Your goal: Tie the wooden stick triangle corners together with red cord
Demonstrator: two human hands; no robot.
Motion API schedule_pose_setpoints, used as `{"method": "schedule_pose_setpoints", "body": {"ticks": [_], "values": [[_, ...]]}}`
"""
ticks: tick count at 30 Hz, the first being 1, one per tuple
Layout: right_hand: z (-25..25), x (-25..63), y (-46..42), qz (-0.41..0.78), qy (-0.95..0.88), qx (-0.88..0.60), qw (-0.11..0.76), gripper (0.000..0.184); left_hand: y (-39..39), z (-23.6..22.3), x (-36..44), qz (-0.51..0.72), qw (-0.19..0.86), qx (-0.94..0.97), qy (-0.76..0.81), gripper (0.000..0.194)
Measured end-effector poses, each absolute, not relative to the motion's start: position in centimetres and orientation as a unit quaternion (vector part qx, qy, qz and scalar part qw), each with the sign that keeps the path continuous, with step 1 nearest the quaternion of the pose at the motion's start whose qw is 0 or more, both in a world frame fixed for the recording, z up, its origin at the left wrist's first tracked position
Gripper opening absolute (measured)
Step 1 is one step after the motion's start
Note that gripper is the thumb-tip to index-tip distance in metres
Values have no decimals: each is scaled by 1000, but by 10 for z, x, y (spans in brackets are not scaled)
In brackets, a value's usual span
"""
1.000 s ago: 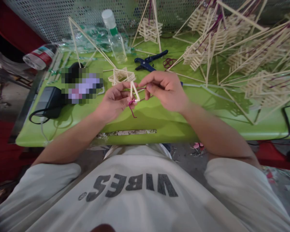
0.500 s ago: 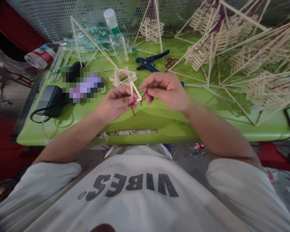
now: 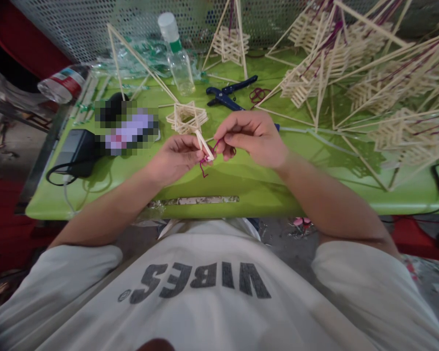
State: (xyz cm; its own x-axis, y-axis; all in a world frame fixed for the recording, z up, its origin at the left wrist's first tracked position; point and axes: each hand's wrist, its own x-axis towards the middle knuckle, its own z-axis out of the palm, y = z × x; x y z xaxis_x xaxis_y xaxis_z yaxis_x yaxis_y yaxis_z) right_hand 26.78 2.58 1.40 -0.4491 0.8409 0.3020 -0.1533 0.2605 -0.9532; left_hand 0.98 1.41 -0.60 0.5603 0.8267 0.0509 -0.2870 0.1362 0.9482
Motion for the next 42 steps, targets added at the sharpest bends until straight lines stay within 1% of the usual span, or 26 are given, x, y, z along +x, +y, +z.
{"method": "schedule_pose_setpoints", "body": {"ticks": [5,9,13,21,26,29,31,34,36,39,42], "values": [[18,268,26,549,-633,-298,458,18,11,1,9,393,721,515,247,33],[19,267,27,564,-635,-282,447,14,11,3,9,397,728,512,223,30],[18,268,27,568,-639,-278,438,13,14,0,8,396,714,525,239,30],[21,268,29,548,-648,-278,450,16,13,3,5,337,754,516,226,31],[30,271,28,514,-648,-319,462,6,12,5,6,360,749,504,236,33],[33,274,29,493,-659,-348,449,10,13,5,6,367,742,507,239,31],[35,275,30,504,-674,-348,412,9,13,4,6,369,738,511,240,30],[37,274,28,554,-690,-318,339,25,13,2,6,367,736,514,246,33],[37,271,25,589,-692,-291,300,33,13,1,6,362,736,514,251,37],[34,265,21,608,-690,-269,284,39,13,0,7,359,737,514,252,39],[31,263,21,592,-705,-274,279,41,12,0,7,350,740,518,248,37]]}}
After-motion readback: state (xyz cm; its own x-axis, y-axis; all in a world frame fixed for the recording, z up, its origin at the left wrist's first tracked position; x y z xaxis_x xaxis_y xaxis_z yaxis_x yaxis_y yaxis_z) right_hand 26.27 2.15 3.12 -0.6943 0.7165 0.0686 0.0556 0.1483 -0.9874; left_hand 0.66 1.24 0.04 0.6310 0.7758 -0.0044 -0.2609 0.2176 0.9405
